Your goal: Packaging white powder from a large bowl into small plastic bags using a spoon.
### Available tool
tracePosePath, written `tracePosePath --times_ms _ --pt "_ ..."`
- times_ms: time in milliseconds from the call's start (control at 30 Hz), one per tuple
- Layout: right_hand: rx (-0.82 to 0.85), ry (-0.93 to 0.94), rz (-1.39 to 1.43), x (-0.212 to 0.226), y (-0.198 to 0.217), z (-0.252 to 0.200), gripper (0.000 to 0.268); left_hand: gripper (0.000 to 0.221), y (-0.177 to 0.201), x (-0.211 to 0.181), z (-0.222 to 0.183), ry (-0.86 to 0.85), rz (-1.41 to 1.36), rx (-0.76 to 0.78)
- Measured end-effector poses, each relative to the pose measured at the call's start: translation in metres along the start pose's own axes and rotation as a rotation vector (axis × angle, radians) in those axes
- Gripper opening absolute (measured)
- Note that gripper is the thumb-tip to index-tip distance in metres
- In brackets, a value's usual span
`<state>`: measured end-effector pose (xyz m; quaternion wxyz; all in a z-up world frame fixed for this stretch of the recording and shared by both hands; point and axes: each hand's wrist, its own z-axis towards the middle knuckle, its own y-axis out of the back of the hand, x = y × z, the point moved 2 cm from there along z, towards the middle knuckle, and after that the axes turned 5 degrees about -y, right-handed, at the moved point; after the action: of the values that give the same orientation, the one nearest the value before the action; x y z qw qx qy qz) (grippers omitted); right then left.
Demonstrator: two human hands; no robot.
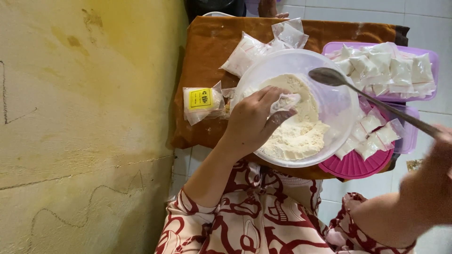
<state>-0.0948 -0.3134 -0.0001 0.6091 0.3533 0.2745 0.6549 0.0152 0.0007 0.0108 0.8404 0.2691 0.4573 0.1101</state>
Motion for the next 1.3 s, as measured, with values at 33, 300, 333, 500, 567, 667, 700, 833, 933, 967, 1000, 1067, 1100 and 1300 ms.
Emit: tracePosePath --times_ms 33,300,333,500,567,667,700,833,933,967,1000,1067,1100,1300 --pt "-0.018 0.044 0.442 0.02 0.004 0.023 0.024 0.034 0.001 -0.001 -0.001 0.014 -0.025 -0.004" --pt "0.004 0.06 0.588 0.094 -0.06 0.069 0.019 0.051 0.009 -0.005 0.002 0.044 -0.083 -0.043" --pt "-0.006 0.023 0.616 0.099 -0.066 0.068 0.019 0.057 0.01 -0.008 0.001 0.064 -0.132 -0.053" --pt "-0.005 -0.03 0.614 0.101 -0.063 0.066 0.015 0.058 0.009 -0.007 -0.001 0.087 -0.143 -0.062" --pt "-0.003 -0.037 0.611 0.102 -0.063 0.07 0.014 0.055 0.008 -0.004 0.001 0.078 -0.124 -0.076" --pt "0.041 -0.054 0.584 0.104 -0.063 0.069 0.014 0.046 0.009 -0.006 -0.001 0.075 -0.136 -0.083" --pt "0.05 -0.073 0.59 0.104 -0.063 0.069 0.013 0.043 0.01 -0.006 -0.003 0.089 -0.152 -0.08" --pt "0.039 -0.113 0.603 0.105 -0.061 0.069 0.013 0.038 0.011 -0.009 -0.001 0.064 -0.196 -0.099" --pt "0.025 -0.098 0.488 0.104 -0.061 0.066 0.015 0.036 0.012 -0.011 -0.003 0.067 -0.223 -0.099" --pt "0.019 -0.097 0.487 0.103 -0.062 0.065 0.015 0.036 0.012 -0.01 -0.002 0.061 -0.223 -0.1" --pt "0.01 -0.092 0.441 0.101 -0.063 0.063 0.016 0.037 0.012 -0.01 -0.003 0.069 -0.224 -0.098" --pt "0.01 -0.088 0.395 0.101 -0.064 0.06 0.017 0.038 0.012 -0.009 -0.006 0.085 -0.228 -0.095" --pt "0.009 -0.072 0.41 0.103 -0.062 0.059 0.016 0.041 0.012 -0.009 -0.007 0.077 -0.226 -0.093" --pt "0.02 -0.049 0.472 0.107 -0.059 0.061 0.015 0.05 0.011 -0.009 -0.009 0.045 -0.228 -0.103"
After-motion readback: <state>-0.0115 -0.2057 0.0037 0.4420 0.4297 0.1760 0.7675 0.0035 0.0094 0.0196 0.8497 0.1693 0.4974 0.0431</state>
